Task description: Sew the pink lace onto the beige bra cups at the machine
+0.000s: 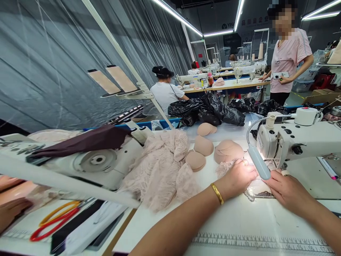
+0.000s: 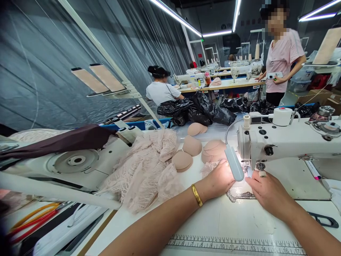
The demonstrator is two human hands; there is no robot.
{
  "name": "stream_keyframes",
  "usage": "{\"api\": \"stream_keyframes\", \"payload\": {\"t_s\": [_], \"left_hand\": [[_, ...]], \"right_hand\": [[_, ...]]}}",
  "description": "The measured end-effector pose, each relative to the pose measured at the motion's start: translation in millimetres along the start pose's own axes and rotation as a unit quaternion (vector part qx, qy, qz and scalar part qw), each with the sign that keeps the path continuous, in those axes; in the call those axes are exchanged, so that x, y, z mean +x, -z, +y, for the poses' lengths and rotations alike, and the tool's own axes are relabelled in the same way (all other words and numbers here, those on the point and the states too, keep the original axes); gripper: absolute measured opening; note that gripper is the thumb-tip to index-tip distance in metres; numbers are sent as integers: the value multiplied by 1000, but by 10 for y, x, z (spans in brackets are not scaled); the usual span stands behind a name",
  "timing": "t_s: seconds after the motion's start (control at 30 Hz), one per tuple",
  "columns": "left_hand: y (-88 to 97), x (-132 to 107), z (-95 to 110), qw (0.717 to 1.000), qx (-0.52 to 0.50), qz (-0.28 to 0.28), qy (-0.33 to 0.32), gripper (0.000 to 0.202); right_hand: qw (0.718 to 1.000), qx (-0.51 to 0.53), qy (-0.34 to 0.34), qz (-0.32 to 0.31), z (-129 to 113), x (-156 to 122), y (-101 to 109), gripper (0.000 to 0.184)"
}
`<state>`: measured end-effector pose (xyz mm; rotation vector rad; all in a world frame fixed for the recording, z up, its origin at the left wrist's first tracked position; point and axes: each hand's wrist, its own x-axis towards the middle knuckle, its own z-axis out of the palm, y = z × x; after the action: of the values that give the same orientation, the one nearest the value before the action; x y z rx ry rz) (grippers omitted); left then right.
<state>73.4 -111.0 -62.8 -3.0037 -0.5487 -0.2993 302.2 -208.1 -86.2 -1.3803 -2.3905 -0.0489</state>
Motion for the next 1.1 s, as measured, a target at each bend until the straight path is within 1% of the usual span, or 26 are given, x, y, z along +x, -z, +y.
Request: {"api": "stream_keyframes", "payload": {"t_s": [0.13, 0.33, 0.43, 0.5, 0.6, 0.7, 0.73, 0.77, 0.8, 0.87, 0.9, 0.93, 0.97, 1.0, 1.03, 1.07, 1.1], "left_hand": [[16, 11, -12, 1000, -13, -14, -5, 14], [8, 40, -76, 1000, -4, 6, -8, 14], [-11, 53, -97, 1000, 1, 19, 2, 16], [-24, 68, -92, 1000, -3, 17, 13, 18], [-32, 109, -76, 998, -34, -8, 42, 20], [22, 124, -69, 994, -70, -24, 82, 21], [63, 101, -57, 993, -75, -24, 86, 22], [115, 55, -30, 993, -81, -20, 85, 24], [173, -16, 20, 992, -95, -9, 80, 24], [283, -230, 205, 982, -170, 31, 74, 22], [322, -361, 340, 966, -240, 57, 80, 19], [345, -497, 494, 938, -326, 78, 92, 17], [349, -628, 656, 889, -433, 82, 124, 23], [335, -741, 812, 812, -553, 62, 174, 32], [308, -830, 949, 706, -674, 7, 215, 40], [273, -890, 1056, 597, -762, -32, 250, 52], [239, -920, 1127, 500, -816, -9, 288, 59]], "right_hand": [[1000, 4, -8, -3, 15, -19, -22, 27], [1000, -14, -23, 14, 14, -12, -67, 24], [999, -21, -32, 26, 12, -9, -74, 24], [999, -19, -37, 25, 25, -17, -77, 26], [999, 11, -45, 24, 53, -52, -79, 29], [992, 101, -68, 39, 22, -86, -60, 28], [984, 149, -91, 41, -14, -86, -49, 27], [970, 207, -123, 37, -64, -77, -37, 26], [948, 271, -163, 32, -127, -58, -26, 27], [884, 399, -242, 31, -285, 4, -12, 37], [849, 452, -271, 40, -376, 43, -10, 45], [819, 492, -290, 58, -472, 80, -14, 53], [795, 519, -304, 80, -573, 113, -23, 58], [776, 538, -312, 103, -677, 134, -38, 61], [762, 551, -317, 125, -786, 140, -61, 61], [751, 559, -320, 146, -898, 128, -93, 59], [742, 563, -322, 166, -1011, 96, -133, 58]]}}
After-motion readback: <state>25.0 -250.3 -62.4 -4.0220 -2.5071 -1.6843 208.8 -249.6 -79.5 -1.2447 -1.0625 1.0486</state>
